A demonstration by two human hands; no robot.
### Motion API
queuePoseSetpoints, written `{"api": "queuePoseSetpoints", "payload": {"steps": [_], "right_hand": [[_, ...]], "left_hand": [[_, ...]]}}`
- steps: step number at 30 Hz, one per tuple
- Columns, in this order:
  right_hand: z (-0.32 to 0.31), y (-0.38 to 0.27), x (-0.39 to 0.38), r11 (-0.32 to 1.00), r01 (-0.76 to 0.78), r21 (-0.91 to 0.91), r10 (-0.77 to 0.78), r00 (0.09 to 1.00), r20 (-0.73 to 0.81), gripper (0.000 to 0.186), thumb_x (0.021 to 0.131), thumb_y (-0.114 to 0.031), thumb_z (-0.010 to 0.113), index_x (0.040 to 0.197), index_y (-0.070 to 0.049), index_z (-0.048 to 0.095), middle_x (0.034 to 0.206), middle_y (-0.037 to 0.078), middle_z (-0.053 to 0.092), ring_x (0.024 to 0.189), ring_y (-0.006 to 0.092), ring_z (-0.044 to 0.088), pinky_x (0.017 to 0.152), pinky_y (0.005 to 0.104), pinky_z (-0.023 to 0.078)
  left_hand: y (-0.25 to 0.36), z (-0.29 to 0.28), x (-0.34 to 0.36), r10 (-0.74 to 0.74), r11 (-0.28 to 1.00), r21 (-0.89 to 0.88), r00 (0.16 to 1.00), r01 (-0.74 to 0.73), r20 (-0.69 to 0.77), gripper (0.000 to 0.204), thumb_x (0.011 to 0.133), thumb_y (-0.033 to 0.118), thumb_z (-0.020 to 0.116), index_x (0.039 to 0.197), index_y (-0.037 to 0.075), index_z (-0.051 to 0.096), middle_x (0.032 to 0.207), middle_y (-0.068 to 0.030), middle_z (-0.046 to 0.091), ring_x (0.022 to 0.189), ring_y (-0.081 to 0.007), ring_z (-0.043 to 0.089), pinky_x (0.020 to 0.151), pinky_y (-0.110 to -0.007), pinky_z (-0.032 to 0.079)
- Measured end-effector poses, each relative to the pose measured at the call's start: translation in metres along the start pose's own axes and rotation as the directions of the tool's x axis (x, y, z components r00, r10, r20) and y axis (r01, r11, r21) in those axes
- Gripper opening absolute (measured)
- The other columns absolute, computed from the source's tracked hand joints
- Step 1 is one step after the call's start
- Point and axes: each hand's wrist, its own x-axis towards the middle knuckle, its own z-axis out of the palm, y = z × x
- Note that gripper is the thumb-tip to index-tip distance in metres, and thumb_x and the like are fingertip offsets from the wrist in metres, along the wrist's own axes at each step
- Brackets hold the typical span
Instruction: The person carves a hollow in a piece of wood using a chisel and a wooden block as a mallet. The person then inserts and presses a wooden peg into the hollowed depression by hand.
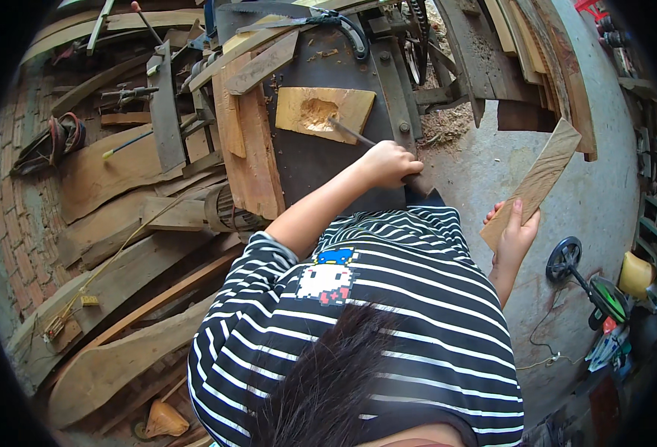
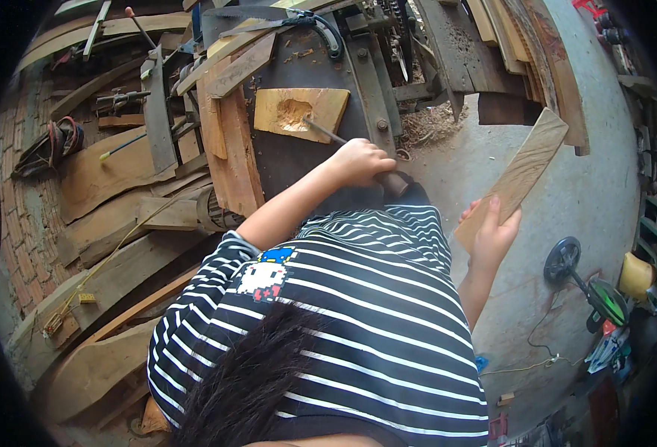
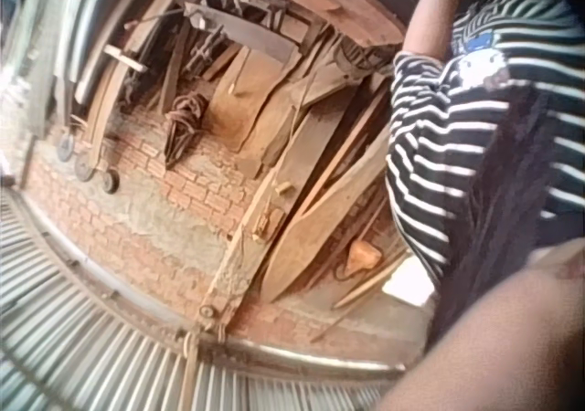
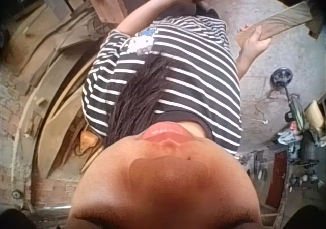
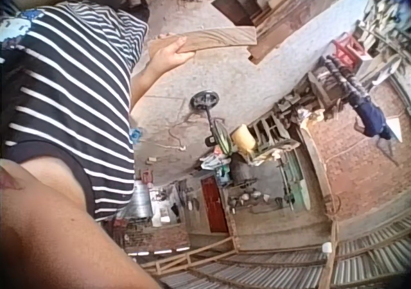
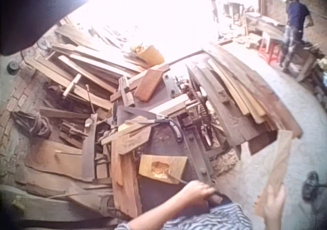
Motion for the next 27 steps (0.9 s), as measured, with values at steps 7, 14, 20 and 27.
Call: {"api": "queuePoseSetpoints", "payload": {"steps": [7, 14, 20, 27], "right_hand": [[0.007, 0.001, 0.007, 0.999, -0.009, -0.035, 0.01, 1.0, 0.028, 0.024, 0.099, -0.017, 0.05, 0.114, -0.001, 0.041, 0.078, 0.012, 0.058, 0.058, 0.0181, 0.059, 0.051, 0.0325, 0.051], [0.011, 0.007, 0.004, 0.999, -0.001, -0.048, 0.004, 0.998, 0.064, 0.022, 0.099, -0.017, 0.051, 0.11, -0.001, 0.042, 0.076, 0.012, 0.058, 0.056, 0.0177, 0.059, 0.05, 0.0318, 0.051], [0.007, 0.018, -0.003, 0.999, -0.015, -0.043, 0.018, 0.997, 0.072, 0.021, 0.098, -0.017, 0.052, 0.108, -0.001, 0.041, 0.075, 0.012, 0.058, 0.056, 0.0176, 0.059, 0.05, 0.0319, 0.051], [0.002, 0.025, -0.004, 0.999, -0.046, -0.019, 0.047, 0.998, 0.036, 0.022, 0.098, -0.017, 0.052, 0.108, -0.001, 0.04, 0.075, 0.011, 0.057, 0.055, 0.0178, 0.058, 0.048, 0.0324, 0.051]], "left_hand": [[-0.002, -0.038, -0.042, -0.685, 0.709, -0.212, 0.586, 0.672, -0.433, 0.04, 0.067, 0.027, 0.083, 0.096, 0.011, 0.062, 0.09, -0.0089, 0.065, 0.083, -0.0325, 0.066, 0.072, -0.043, 0.052], [-0.098, -0.07, -0.081, -0.895, 0.418, -0.109, 0.389, 0.902, -0.217, 0.074, 0.061, 0.031, 0.086, 0.128, 0.026, 0.055, 0.123, -0.0108, 0.054, 0.102, -0.0337, 0.063, 0.085, -0.045, 0.053], [-0.117, -0.076, -0.076, -0.789, 0.613, -0.017, 0.61, 0.79, -0.076, 0.055, 0.068, 0.027, 0.079, 0.12, 0.021, 0.062, 0.121, -0.0058, 0.059, 0.106, -0.0291, 0.062, 0.089, -0.04, 0.051], [-0.121, -0.079, -0.075, -0.776, 0.627, -0.012, 0.624, 0.779, -0.089, 0.05, 0.071, 0.029, 0.079, 0.116, 0.015, 0.063, 0.113, -0.0064, 0.063, 0.109, -0.0289, 0.061, 0.09, -0.04, 0.049]]}}
